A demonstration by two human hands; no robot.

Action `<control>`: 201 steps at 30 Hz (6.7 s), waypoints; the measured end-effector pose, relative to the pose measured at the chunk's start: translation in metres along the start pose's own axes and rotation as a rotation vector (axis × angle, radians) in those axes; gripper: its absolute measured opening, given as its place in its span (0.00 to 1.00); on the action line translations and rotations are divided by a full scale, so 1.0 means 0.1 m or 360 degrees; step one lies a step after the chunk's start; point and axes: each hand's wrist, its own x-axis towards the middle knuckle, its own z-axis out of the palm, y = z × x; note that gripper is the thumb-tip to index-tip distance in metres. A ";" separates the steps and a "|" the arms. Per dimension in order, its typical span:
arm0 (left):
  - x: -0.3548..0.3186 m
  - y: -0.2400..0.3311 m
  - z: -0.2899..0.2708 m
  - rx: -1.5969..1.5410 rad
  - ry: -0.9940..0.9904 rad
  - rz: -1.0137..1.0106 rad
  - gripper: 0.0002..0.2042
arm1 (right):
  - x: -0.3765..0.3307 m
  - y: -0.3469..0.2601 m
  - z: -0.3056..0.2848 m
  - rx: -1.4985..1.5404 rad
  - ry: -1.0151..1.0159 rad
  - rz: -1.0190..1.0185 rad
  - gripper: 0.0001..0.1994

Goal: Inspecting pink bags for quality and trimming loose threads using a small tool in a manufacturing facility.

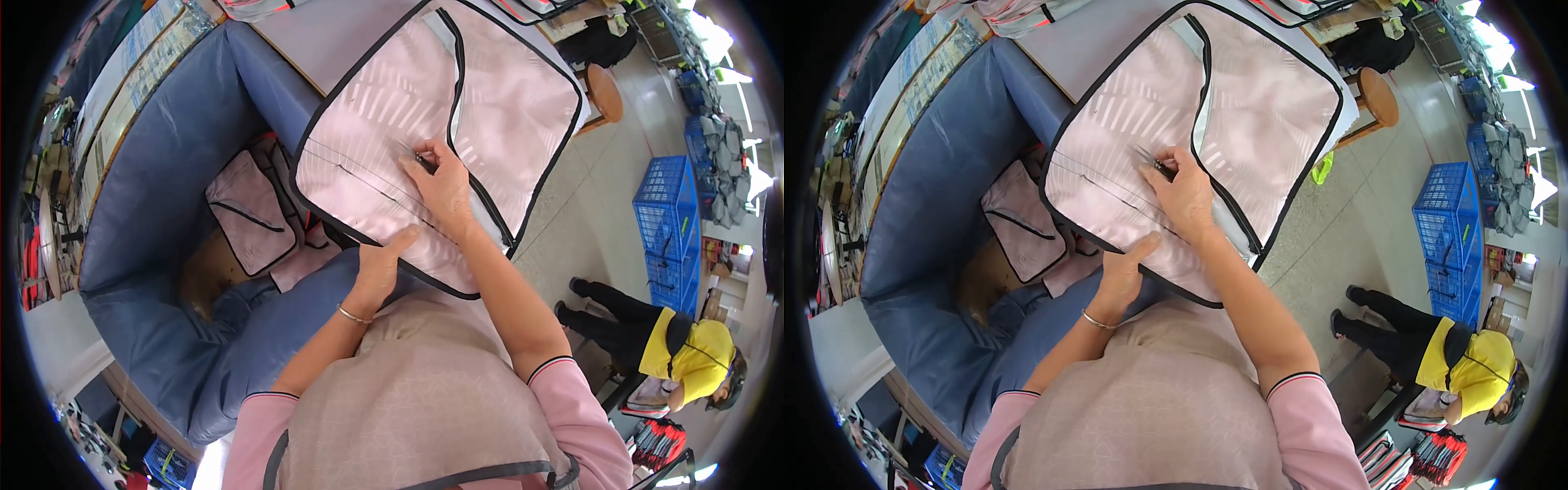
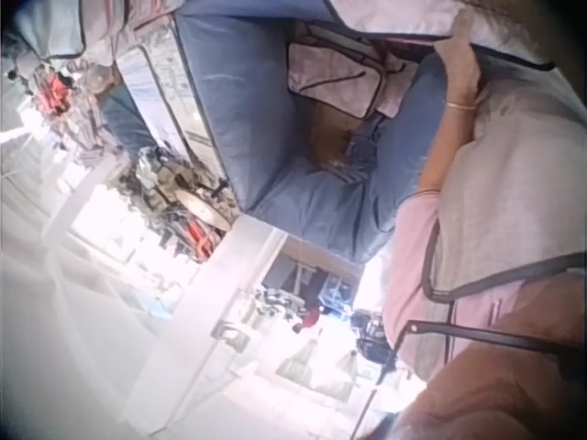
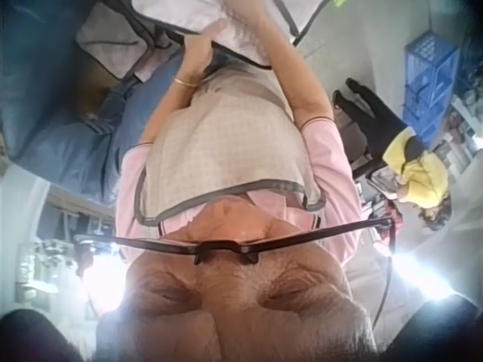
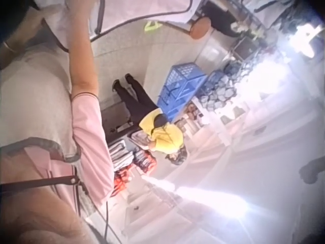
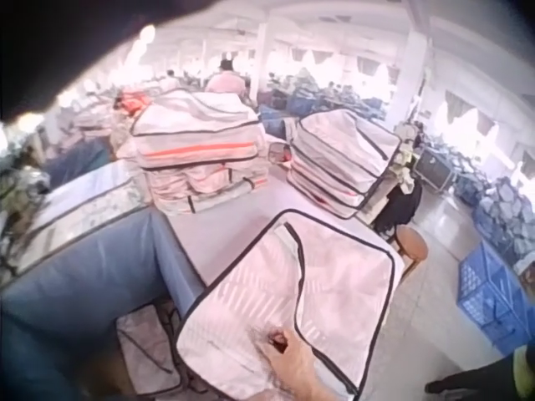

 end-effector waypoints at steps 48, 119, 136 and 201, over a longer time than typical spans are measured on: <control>0.02 0.18 0.11 -0.0538 -0.0217 -0.0257 0.16 | -0.75 -0.02 -0.78 0.0189 0.0041 0.0079 0.10; -0.33 -0.10 0.38 -0.0261 -0.0286 -0.0260 0.17 | -1.13 0.01 -1.07 -0.0837 0.0415 -0.0806 0.10; -0.32 0.01 0.14 0.0293 -0.0203 -0.0387 0.15 | -0.98 0.29 -1.22 0.0271 0.0468 0.0176 0.10; 0.57 0.99 -0.09 0.1588 0.0709 0.0966 0.18 | -0.13 1.34 -1.65 0.0958 0.0504 0.0406 0.07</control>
